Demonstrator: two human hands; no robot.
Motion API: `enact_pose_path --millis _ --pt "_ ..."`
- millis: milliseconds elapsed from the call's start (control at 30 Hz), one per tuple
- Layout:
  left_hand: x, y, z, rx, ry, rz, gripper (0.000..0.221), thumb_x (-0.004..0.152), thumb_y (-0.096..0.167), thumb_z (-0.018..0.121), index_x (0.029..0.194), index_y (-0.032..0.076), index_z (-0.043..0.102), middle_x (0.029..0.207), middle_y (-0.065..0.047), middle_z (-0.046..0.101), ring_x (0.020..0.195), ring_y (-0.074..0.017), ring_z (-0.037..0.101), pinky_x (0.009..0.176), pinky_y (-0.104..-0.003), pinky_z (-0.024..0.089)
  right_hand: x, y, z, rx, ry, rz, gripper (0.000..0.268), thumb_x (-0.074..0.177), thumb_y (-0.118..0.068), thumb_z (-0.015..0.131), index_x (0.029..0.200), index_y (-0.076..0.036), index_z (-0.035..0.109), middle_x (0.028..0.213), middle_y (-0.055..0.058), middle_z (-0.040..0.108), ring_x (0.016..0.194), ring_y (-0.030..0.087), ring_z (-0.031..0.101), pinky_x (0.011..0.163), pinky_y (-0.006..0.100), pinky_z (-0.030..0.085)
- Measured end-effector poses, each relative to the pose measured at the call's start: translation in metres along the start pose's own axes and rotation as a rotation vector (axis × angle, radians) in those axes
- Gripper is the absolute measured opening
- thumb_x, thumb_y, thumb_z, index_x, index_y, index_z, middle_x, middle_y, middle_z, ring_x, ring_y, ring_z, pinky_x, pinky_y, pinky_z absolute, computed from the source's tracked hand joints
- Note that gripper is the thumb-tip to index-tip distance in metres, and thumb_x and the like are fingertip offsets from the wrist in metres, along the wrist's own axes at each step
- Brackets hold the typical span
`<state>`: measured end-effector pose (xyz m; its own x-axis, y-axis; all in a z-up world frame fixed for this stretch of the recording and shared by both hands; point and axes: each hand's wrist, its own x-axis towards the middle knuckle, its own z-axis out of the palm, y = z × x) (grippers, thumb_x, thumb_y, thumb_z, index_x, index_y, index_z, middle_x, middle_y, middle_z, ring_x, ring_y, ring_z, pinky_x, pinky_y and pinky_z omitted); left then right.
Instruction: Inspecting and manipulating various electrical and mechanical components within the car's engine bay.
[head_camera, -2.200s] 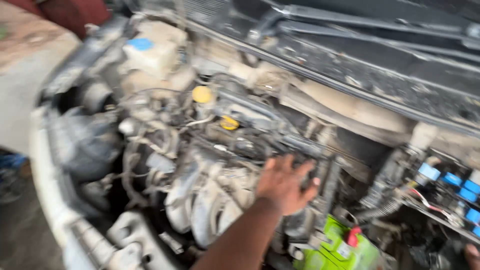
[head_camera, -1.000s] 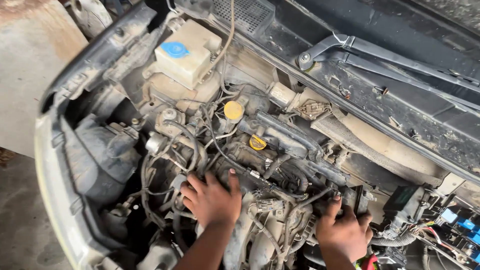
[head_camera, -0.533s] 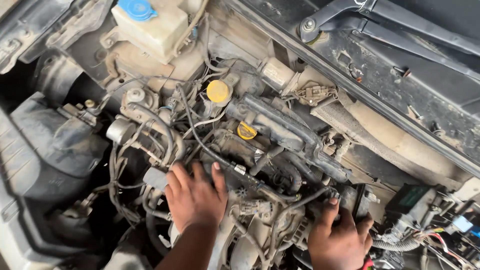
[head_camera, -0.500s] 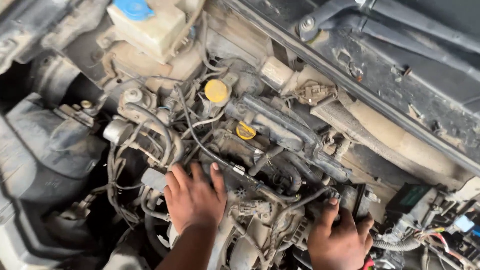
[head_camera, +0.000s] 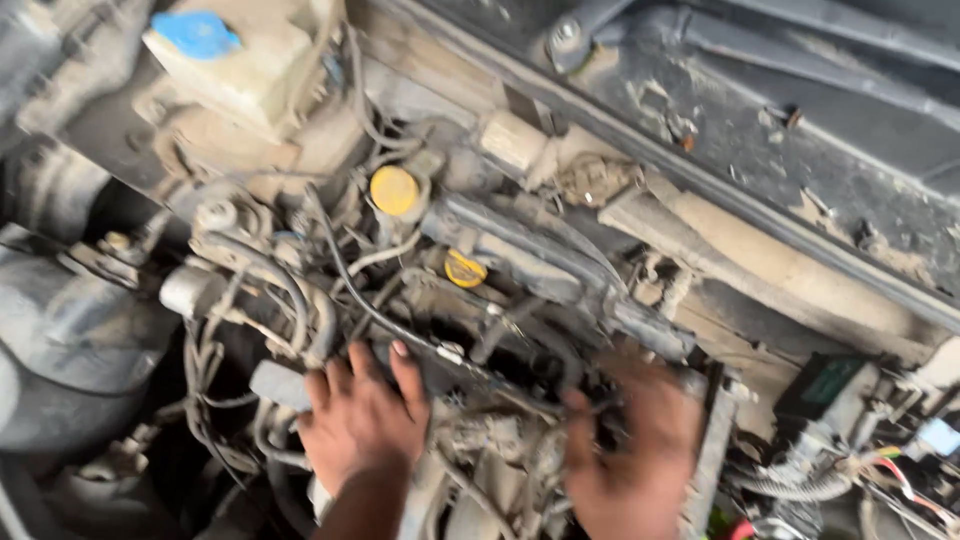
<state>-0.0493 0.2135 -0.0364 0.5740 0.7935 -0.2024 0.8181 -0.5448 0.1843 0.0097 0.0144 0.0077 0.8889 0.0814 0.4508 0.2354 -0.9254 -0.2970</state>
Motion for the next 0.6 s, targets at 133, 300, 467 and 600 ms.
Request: enact_pose_path --millis 133,300,467,600 --pt "-0.003 -0.001 0.010 0.055 0.150 0.062 0.064 0.099 0.056 0.034 0.129 0.008 0.064 0.123 -0.015 0.068 0.121 -0.0353 0.058 0.085 -0.052 0.053 0.033 -0.029 0.008 0.522 -0.402 0.031 0.026 0.085 -0.020 0.073 0.109 -0.009 0.075 0.105 0.011 0.080 0.094 0.024 0.080 0.080 0.038 0.061" --pt "-0.002 0.004 0.010 0.026 0.125 0.031 0.063 0.100 0.057 0.034 0.128 0.011 0.066 0.124 -0.014 0.070 0.122 -0.0364 0.059 0.089 -0.054 0.054 0.071 -0.038 0.020 0.238 -0.551 0.079 0.023 0.084 -0.023 0.074 0.105 -0.015 0.080 0.095 0.009 0.081 0.087 0.030 0.076 0.080 0.041 0.060" --pt "-0.006 -0.002 0.020 0.049 0.256 0.077 0.062 0.106 0.055 0.037 0.121 0.006 0.071 0.121 -0.017 0.073 0.116 -0.0398 0.064 0.081 -0.055 0.057 0.069 -0.034 0.031 0.147 -0.663 0.102 0.047 0.075 -0.036 0.081 0.113 -0.012 0.066 0.081 0.012 0.077 0.082 0.033 0.075 0.081 0.044 0.059" --pt "-0.007 -0.005 0.034 0.059 0.425 0.120 0.059 0.111 0.053 0.040 0.120 0.005 0.073 0.109 -0.017 0.075 0.110 -0.0406 0.069 0.076 -0.053 0.058 0.074 -0.032 0.025 0.228 -0.819 0.306 0.033 0.086 -0.035 0.068 0.111 -0.014 0.066 0.075 0.016 0.077 0.071 0.029 0.079 0.079 0.037 0.063"
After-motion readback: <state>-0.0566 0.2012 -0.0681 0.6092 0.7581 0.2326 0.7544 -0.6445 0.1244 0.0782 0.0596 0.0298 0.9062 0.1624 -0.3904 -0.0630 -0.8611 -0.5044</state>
